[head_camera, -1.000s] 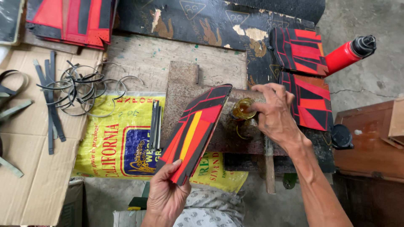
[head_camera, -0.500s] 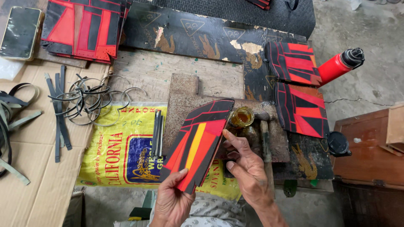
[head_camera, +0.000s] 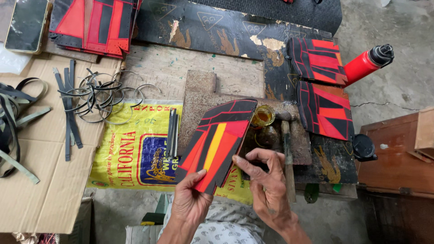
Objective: The person holds a colorful patchwork leather panel in one hand and repeatedly dips their finger into a small jar of adhesive, running the glue along the cut edges of the panel. They rotate the panel to reach different sides, then set it on the bench and pick up another panel to continue gluing its edges.
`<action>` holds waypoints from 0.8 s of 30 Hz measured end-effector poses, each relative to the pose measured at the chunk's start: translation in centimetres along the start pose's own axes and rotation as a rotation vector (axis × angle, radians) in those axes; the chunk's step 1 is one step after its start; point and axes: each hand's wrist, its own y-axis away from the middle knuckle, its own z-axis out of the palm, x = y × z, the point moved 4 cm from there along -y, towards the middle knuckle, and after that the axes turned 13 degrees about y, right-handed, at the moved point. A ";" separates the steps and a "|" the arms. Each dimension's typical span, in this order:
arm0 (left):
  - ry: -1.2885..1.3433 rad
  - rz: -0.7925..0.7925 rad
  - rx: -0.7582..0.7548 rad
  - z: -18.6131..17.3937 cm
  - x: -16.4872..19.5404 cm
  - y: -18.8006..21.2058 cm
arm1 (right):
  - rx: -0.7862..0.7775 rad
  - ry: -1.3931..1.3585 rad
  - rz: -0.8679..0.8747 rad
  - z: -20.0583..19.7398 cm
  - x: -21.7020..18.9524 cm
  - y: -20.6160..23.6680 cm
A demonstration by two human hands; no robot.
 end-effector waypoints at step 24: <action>-0.003 -0.047 -0.057 0.8 -0.8 0.2 | 0.145 0.339 -0.213 -0.6 -1.5 1.7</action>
